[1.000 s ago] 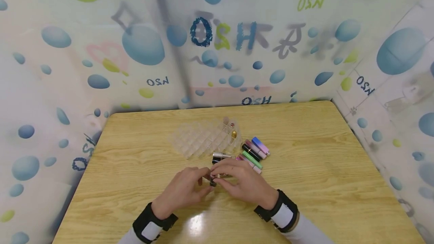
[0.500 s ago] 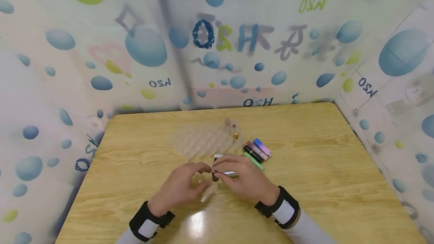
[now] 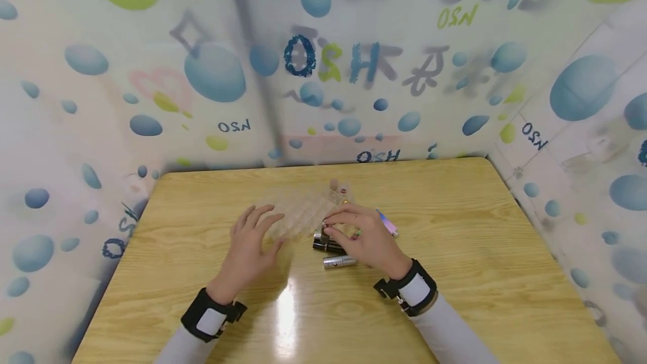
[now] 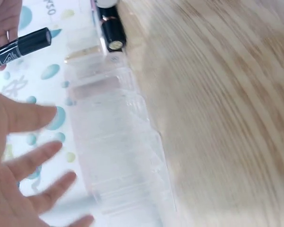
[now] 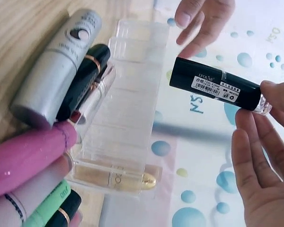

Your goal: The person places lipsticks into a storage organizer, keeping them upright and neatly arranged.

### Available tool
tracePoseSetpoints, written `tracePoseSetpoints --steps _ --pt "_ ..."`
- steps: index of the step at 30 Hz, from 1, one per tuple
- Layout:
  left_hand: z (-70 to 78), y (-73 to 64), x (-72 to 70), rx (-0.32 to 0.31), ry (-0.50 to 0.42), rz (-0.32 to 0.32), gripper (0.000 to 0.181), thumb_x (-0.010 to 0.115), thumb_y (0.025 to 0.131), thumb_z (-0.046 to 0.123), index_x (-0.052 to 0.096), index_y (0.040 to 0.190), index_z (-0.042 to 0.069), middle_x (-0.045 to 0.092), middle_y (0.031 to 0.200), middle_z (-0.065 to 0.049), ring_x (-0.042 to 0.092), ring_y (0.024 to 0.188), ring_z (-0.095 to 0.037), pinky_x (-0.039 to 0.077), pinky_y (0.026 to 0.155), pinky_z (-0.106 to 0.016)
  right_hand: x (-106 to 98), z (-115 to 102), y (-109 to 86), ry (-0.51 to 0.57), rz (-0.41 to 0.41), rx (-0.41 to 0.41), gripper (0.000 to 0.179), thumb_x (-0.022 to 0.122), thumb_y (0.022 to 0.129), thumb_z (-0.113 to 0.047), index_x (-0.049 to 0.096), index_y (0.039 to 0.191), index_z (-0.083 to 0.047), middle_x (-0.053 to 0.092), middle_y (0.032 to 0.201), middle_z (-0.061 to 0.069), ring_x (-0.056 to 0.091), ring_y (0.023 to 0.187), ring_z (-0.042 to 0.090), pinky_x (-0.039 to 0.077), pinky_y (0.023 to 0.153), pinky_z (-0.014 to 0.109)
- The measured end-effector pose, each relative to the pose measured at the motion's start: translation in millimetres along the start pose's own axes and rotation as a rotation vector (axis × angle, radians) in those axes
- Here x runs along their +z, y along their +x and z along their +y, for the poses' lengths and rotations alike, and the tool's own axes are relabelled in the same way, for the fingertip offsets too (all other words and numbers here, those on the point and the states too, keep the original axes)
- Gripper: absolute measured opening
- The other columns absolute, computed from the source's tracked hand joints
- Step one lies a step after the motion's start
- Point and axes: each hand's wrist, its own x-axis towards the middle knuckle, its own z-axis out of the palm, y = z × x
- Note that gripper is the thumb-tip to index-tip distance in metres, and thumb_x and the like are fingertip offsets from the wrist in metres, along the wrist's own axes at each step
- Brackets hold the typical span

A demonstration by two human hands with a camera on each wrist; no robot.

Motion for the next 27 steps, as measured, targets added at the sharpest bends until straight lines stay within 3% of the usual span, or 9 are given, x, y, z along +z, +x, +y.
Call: tracePoseSetpoints --steps 2,4,8,10,14,17,21,27 --pt "-3.4 0.4 1.1 -0.028 0.014 -0.004 0.042 0.076 0.092 0.018 0.070 0.132 0.010 0.054 0.148 -0.018 0.033 0.145 -0.054 0.027 0.108 -0.072 -0.5 5.9 1.7 0.013 0.022 0.004 0.018 0.082 0.084 -0.004 0.081 0.102 -0.008 0.076 0.105 0.005 0.072 0.096 0.019 0.058 0.078 0.032" --pt "-6.1 -0.2 2.6 -0.048 0.027 -0.008 0.040 0.074 0.093 0.015 0.070 0.133 0.010 0.054 0.148 -0.019 0.031 0.145 -0.056 0.026 0.109 -0.072 -1.4 9.5 3.4 0.007 0.037 0.003 0.018 0.083 0.082 -0.001 0.082 0.099 -0.006 0.076 0.104 0.008 0.072 0.095 0.021 0.059 0.079 0.032" --pt "-10.3 -1.7 6.0 -0.063 0.062 0.007 0.034 0.072 0.095 0.014 0.073 0.129 0.011 0.057 0.146 -0.018 0.035 0.143 -0.055 0.028 0.110 -0.071 -3.7 14.4 7.1 -0.027 0.046 0.000 0.017 0.083 0.082 -0.003 0.082 0.099 -0.006 0.076 0.103 0.008 0.070 0.082 0.016 0.047 0.060 0.019" --pt "-11.8 -2.1 7.3 -0.061 0.084 0.014 0.032 0.071 0.096 0.014 0.074 0.127 0.012 0.058 0.144 -0.016 0.038 0.142 -0.054 0.030 0.109 -0.070 -5.1 16.0 9.4 -0.031 0.048 0.000 0.016 0.082 0.083 -0.004 0.083 0.099 -0.007 0.076 0.103 0.007 0.069 0.080 0.014 0.038 0.052 0.019" --pt "-11.4 -1.2 6.7 -0.047 0.128 0.017 0.029 0.070 0.097 0.016 0.076 0.124 0.014 0.061 0.142 -0.014 0.042 0.140 -0.053 0.036 0.106 -0.070 -8.2 18.4 14.5 -0.007 0.054 0.017 0.014 0.080 0.087 -0.009 0.083 0.101 -0.010 0.075 0.105 0.003 0.071 0.093 0.015 0.046 0.056 0.023" --pt "-11.4 0.1 4.8 -0.043 0.152 0.020 0.028 0.071 0.096 0.016 0.077 0.123 0.015 0.064 0.139 -0.014 0.046 0.138 -0.051 0.039 0.104 -0.070 -8.9 20.2 20.1 -0.004 0.073 0.035 0.014 0.080 0.088 -0.012 0.083 0.102 -0.011 0.076 0.106 0.001 0.071 0.099 0.017 0.056 0.073 0.027" --pt "-13.1 0.7 2.9 -0.034 0.178 0.034 0.027 0.072 0.095 0.015 0.078 0.122 0.017 0.065 0.137 -0.013 0.048 0.136 -0.050 0.041 0.101 -0.070 -8.3 23.3 29.1 -0.009 0.118 0.025 0.014 0.081 0.087 -0.011 0.084 0.101 -0.009 0.077 0.106 0.004 0.072 0.099 0.020 0.058 0.082 0.036" --pt "-13.9 0.4 1.4 -0.015 0.211 0.047 0.027 0.072 0.095 0.017 0.078 0.121 0.017 0.066 0.137 -0.012 0.049 0.136 -0.049 0.043 0.099 -0.068 -12.2 28.9 38.5 -0.001 0.171 0.012 0.015 0.082 0.086 -0.008 0.084 0.100 -0.007 0.076 0.104 0.006 0.071 0.093 0.020 0.058 0.076 0.040"
